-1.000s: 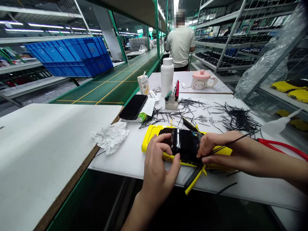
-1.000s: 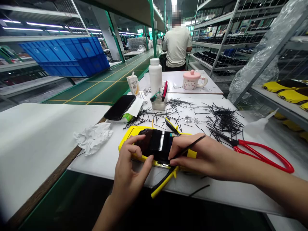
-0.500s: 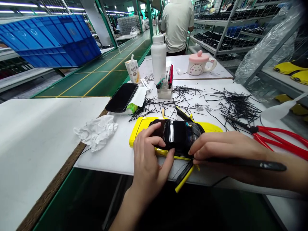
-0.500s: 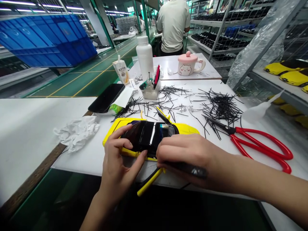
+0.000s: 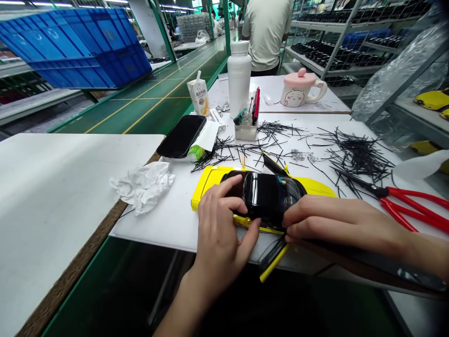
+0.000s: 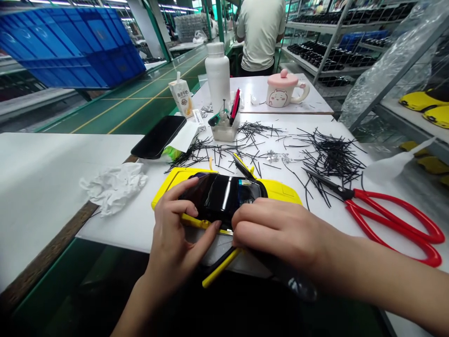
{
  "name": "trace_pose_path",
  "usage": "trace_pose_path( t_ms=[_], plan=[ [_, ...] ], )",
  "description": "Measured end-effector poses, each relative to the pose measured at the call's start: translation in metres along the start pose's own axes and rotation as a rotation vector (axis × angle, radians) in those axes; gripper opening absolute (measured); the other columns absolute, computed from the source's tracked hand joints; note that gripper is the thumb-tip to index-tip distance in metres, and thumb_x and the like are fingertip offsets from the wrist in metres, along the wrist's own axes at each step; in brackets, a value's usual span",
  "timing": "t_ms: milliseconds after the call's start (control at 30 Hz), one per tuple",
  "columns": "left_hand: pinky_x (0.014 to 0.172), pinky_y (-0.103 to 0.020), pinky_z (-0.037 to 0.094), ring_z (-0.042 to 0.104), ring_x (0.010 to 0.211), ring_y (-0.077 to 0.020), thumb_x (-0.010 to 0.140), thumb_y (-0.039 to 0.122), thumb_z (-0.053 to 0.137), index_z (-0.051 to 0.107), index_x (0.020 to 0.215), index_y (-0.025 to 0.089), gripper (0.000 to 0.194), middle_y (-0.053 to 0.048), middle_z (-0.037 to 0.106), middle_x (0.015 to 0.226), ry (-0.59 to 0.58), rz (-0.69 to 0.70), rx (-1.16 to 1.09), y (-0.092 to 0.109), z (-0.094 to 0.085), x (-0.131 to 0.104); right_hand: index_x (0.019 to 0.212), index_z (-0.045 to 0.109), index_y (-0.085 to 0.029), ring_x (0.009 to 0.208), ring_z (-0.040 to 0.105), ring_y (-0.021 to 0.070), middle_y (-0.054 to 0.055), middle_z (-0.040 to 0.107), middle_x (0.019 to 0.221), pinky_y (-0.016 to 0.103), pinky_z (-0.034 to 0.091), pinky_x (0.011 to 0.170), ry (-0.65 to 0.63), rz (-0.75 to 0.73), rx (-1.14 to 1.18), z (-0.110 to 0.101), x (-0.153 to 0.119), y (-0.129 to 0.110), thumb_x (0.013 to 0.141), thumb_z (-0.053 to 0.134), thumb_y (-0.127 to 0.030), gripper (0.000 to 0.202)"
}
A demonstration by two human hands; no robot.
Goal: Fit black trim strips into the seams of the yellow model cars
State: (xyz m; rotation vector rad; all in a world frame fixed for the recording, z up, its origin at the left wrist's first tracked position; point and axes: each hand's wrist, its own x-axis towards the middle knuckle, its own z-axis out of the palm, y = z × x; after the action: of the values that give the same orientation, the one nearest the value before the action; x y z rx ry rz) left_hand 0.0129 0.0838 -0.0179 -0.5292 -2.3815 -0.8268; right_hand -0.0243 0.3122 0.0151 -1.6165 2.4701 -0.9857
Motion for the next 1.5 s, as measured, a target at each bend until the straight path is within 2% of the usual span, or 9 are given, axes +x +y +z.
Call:
trace_pose_path(
  t_ms=[167, 233, 600, 933, 1100, 1500],
  plan=[
    [0.106, -0.045, 0.037, 0.049, 0.125, -0.0249, 0.081, 0.011, 0.067, 0.041, 0.097, 0.021, 0.032, -0.016, 0.052, 0.134, 0.010, -0.007, 0.021, 0.001, 0.001, 0.000, 0.099, 0.056, -0.019, 0.089, 0.061, 0.0095, 0.004, 0.063, 0.104, 0.017, 0.044, 0.078, 0.035, 0.004, 0.082, 0.000, 0.003, 0.002, 0.098, 0.052, -0.016, 0.006],
    [0.105, -0.045, 0.038, 0.049, 0.124, -0.0250, 0.081, 0.011, 0.067, 0.041, 0.097, 0.021, 0.031, -0.015, 0.053, 0.134, 0.014, -0.011, 0.026, 0.002, 0.001, 0.000, 0.099, 0.055, -0.019, 0.085, 0.062, 0.0079, 0.003, 0.064, 0.101, 0.015, 0.045, 0.075, 0.054, 0.007, 0.126, 0.001, 0.004, 0.001, 0.095, 0.055, -0.012, 0.009],
    [0.103, -0.046, 0.040, 0.052, 0.121, -0.0260, 0.081, 0.011, 0.065, 0.042, 0.096, 0.022, 0.030, -0.014, 0.055, 0.132, 0.026, -0.022, 0.029, 0.003, 0.001, 0.001, 0.100, 0.056, -0.017, 0.083, 0.063, 0.0073, 0.004, 0.061, 0.097, 0.012, 0.048, 0.072, 0.064, -0.002, 0.055, 0.000, 0.007, -0.001, 0.096, 0.050, -0.014, 0.007],
    [0.103, -0.044, 0.039, 0.052, 0.122, -0.0255, 0.080, 0.010, 0.064, 0.042, 0.096, 0.022, 0.030, -0.013, 0.056, 0.132, 0.029, -0.025, 0.028, 0.005, 0.001, 0.001, 0.100, 0.061, -0.020, 0.078, 0.067, 0.0088, 0.003, 0.067, 0.095, 0.013, 0.051, 0.068, 0.049, -0.010, 0.024, -0.005, 0.008, 0.000, 0.093, 0.056, -0.014, 0.011],
    [0.102, -0.045, 0.040, 0.052, 0.122, -0.0257, 0.081, 0.010, 0.064, 0.041, 0.096, 0.023, 0.030, -0.013, 0.056, 0.132, 0.024, -0.028, 0.025, 0.005, 0.001, 0.001, 0.097, 0.060, -0.019, 0.076, 0.066, 0.0093, 0.004, 0.066, 0.092, 0.014, 0.050, 0.066, 0.101, 0.017, 0.062, 0.000, 0.010, -0.003, 0.095, 0.053, -0.015, 0.008],
    [0.103, -0.045, 0.039, 0.053, 0.121, -0.0256, 0.081, 0.011, 0.064, 0.041, 0.095, 0.022, 0.029, -0.013, 0.057, 0.132, 0.030, -0.024, 0.025, 0.005, 0.001, 0.001, 0.098, 0.056, -0.017, 0.077, 0.062, 0.0087, 0.005, 0.064, 0.092, 0.014, 0.048, 0.067, 0.082, 0.006, 0.072, 0.001, 0.011, -0.003, 0.096, 0.051, -0.014, 0.007]
  ],
)
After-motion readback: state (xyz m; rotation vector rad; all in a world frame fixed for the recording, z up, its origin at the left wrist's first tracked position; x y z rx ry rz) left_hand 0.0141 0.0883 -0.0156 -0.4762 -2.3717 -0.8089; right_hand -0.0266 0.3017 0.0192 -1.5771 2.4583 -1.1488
